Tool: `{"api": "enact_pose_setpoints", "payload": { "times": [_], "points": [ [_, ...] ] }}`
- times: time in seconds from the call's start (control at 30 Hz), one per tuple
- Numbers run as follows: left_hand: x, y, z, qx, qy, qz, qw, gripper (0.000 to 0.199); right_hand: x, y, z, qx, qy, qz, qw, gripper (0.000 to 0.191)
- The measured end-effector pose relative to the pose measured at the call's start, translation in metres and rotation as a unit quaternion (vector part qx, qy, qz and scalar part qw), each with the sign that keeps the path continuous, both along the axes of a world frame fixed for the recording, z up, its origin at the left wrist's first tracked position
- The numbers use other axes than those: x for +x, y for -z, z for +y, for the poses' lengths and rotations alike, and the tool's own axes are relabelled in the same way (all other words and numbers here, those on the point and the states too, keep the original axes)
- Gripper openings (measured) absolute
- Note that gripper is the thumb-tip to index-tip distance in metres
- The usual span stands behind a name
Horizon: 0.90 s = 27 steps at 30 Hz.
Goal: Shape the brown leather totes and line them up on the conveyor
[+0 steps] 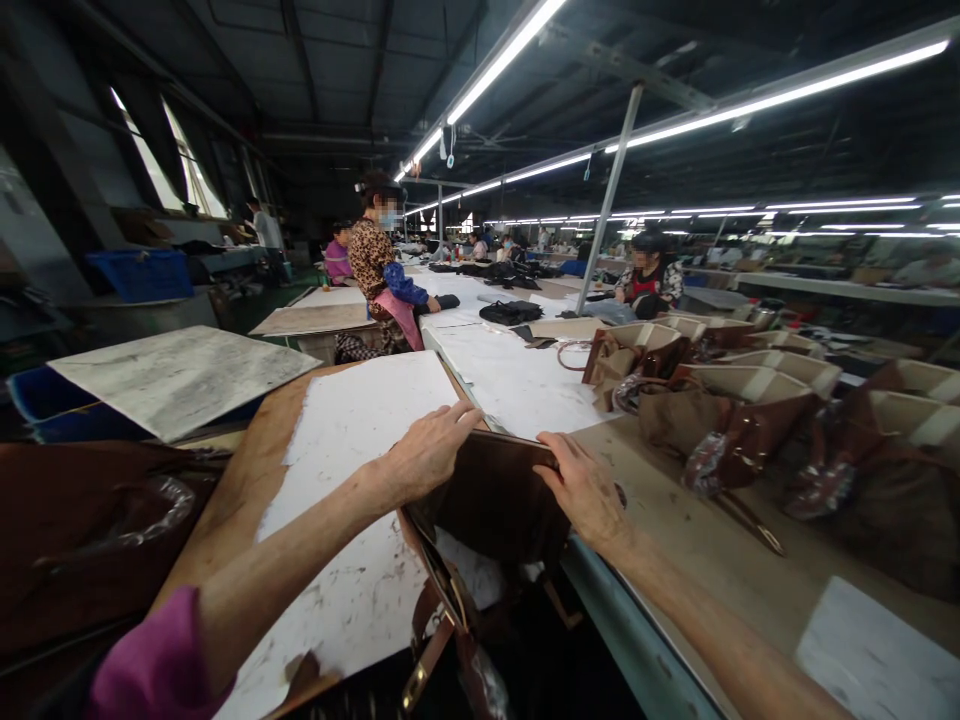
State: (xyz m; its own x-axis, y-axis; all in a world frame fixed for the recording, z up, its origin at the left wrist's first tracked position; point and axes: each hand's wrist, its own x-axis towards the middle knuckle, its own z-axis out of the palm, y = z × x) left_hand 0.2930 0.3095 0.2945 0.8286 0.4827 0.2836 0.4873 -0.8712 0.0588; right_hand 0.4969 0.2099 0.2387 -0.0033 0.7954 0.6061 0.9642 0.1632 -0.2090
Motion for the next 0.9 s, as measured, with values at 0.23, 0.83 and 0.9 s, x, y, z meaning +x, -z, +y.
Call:
{"api": "enact_pose_setpoints", "payload": {
  "times": [0.23, 0.83, 0.9],
  "points": [
    [0.008, 0.003, 0.003, -0.026, 0.03, 0.008, 0.999, 0.021, 0.004, -0.003, -0.007, -0.011, 0.001, 0.017, 1.0, 0.026],
    [0.012, 0.008, 0.017, -0.109, -0.013, -0.082, 0.99, 0.009, 0.013, 0.001, 0.001, -0.02, -0.018, 0.145, 0.989, 0.017],
    [0.012, 0.008, 0.017, -0.116, -0.014, -0.086, 0.989, 0.009, 0.014, 0.0, 0.003, -0.032, -0.025, 0.199, 0.979, 0.015]
  ]
}}
